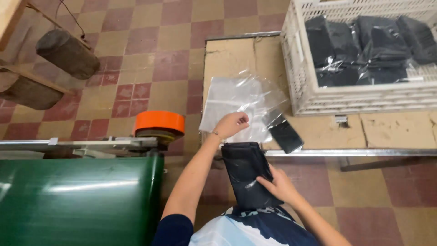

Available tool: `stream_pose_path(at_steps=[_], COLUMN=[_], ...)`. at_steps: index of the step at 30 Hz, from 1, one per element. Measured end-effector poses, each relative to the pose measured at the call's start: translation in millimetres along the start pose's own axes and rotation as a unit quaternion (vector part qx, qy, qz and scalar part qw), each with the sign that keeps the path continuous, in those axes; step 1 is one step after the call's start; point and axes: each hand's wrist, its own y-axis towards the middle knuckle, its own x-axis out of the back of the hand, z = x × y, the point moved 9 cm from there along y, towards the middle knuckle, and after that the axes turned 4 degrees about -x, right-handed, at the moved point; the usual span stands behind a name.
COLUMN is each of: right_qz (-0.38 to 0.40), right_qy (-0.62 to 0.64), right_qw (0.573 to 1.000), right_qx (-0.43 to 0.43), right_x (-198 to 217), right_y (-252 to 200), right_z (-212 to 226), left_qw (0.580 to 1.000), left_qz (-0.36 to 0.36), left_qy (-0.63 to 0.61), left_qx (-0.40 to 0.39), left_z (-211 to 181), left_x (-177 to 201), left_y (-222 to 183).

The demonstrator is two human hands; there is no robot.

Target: Folding black plastic bags and inserting them into clear plastic sleeves for packaging

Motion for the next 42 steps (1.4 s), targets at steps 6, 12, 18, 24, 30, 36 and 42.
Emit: stream_pose_path(at_steps=[6,12,18,24,30,36,42], right_qz=[0.02,0.057,0.103,0.043,-0.066,-0.145,-0.067], right_qy=[0.073,0.148,0.288,0.332,0.409,0.294,0.271], right_qw=[0.994,0.972,0.941,0.939,0.895,0.929,0.956], right_qx=[-0.076,-0.175,-0.142,-0.078,-0.165,-0.174,-0.089], right_x=[29.2,33.9,10.6,16.8,-4.5,21.9,-10.0], right_y=[18.1,46.4,88.7,155.6,275.8,279.0,258.4], right_z=[-38.3,-51.1,-33.3,-5.6,-47.9,-26.4,-30.1], left_qw=[0.962,0.997,0.992,0.974,0.921,0.732,0.593], left_qz=[0.096,-0.026,-0.005,-0.219,-0.374,-0.557,-0.665], left_qy=[0.249,-0.029,-0.052,0.025,-0.092,-0.362,-0.38], left_qx=[0.064,0.065,0.119,0.058,0.049,0.152,0.247], left_z=[33.9,80.9,50.8,25.5,-12.6,30.0,75.7], left_x=[-52.1,-23.8,28.1,137.4,240.9,282.1,273.3], left_y=[41.7,62.9,55.0,34.4,-57.8,-239.9,-471.0])
